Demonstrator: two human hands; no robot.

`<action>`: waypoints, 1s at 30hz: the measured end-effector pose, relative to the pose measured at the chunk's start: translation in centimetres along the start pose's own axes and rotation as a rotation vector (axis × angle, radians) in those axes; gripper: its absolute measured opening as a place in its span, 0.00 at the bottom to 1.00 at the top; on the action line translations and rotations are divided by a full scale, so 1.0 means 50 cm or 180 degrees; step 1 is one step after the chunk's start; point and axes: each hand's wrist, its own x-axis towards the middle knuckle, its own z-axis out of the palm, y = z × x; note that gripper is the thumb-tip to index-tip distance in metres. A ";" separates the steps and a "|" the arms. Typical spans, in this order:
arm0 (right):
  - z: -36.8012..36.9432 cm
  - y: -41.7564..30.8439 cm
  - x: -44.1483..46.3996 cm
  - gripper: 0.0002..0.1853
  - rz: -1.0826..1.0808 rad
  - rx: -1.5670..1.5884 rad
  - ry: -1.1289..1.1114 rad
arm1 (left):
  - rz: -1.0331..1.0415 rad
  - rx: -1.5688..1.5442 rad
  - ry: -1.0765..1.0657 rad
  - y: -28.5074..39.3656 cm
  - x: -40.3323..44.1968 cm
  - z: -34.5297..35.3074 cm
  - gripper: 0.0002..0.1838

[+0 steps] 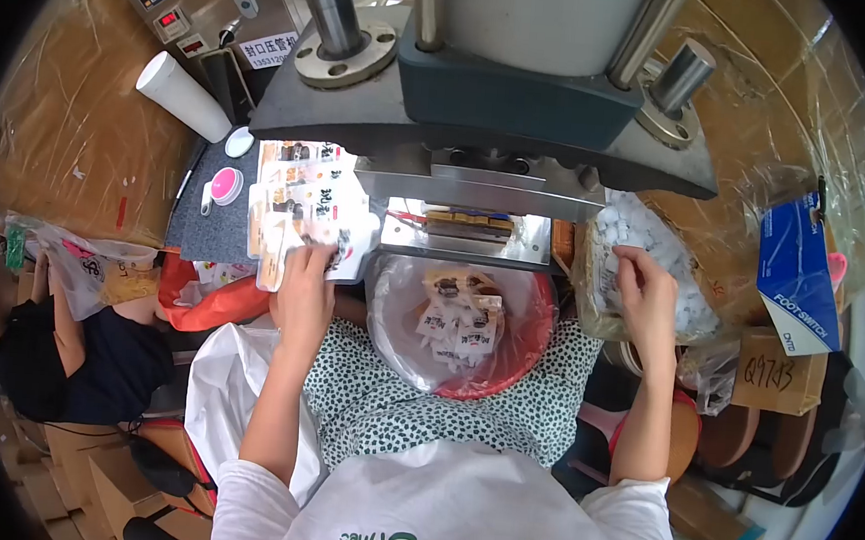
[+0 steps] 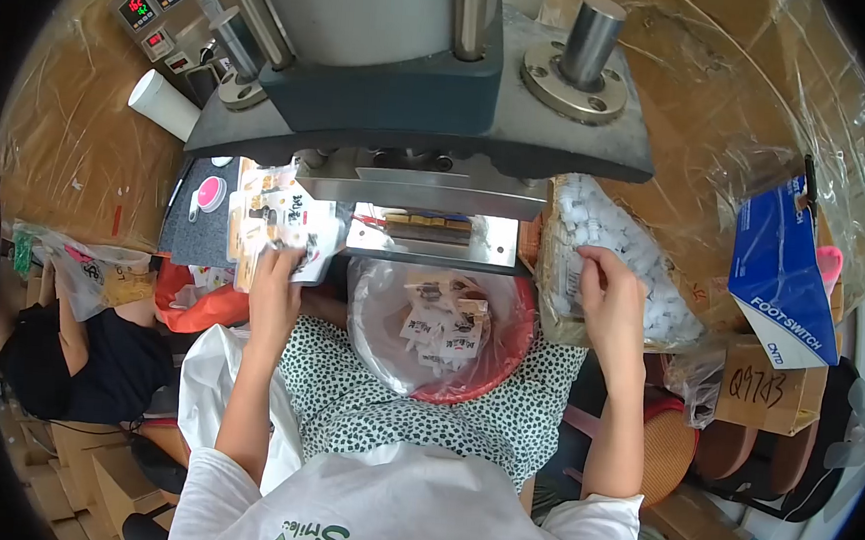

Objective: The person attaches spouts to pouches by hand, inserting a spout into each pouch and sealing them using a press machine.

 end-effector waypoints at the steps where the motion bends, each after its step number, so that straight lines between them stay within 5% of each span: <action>1: -0.001 -0.003 -0.005 0.09 -0.0105 0.0339 0.0057 | -0.0060 -0.0088 0.0028 0.008 -0.013 -0.010 0.21; 4: 0.035 -0.067 -0.027 0.09 -0.0791 0.1277 -0.0176 | 0.0097 -0.0358 0.0245 0.073 -0.030 -0.057 0.18; 5: 0.028 -0.127 -0.042 0.09 -0.0631 0.1305 -0.0624 | 0.0200 -0.0470 0.0349 0.108 -0.035 -0.068 0.18; 6: 0.054 -0.134 -0.040 0.08 -0.1514 0.1233 -0.0652 | 0.0271 -0.0461 0.0325 0.131 -0.037 -0.077 0.19; 9: 0.095 -0.186 -0.046 0.12 -0.2373 0.0841 -0.0551 | 0.0479 -0.0466 0.0255 0.168 -0.038 -0.095 0.20; 12: 0.100 -0.200 -0.048 0.14 -0.2609 0.0720 -0.0971 | 0.0787 -0.0573 0.0172 0.178 -0.037 -0.096 0.20; 19: 0.125 -0.159 -0.043 0.08 -0.2135 0.1355 -0.1087 | 0.0811 -0.1417 -0.0764 0.213 -0.030 -0.039 0.14; 22: 0.084 -0.150 -0.030 0.08 -0.1976 0.1018 -0.0629 | 0.0584 -0.1317 -0.0739 0.219 -0.017 -0.030 0.14; 25: 0.053 -0.143 -0.040 0.09 -0.2021 0.0436 -0.0919 | 0.0684 -0.1238 -0.0668 0.218 -0.012 -0.028 0.14; 30: 0.075 -0.134 -0.044 0.12 -0.1884 0.0852 -0.1178 | 0.0901 -0.1502 -0.0946 0.213 -0.015 -0.011 0.10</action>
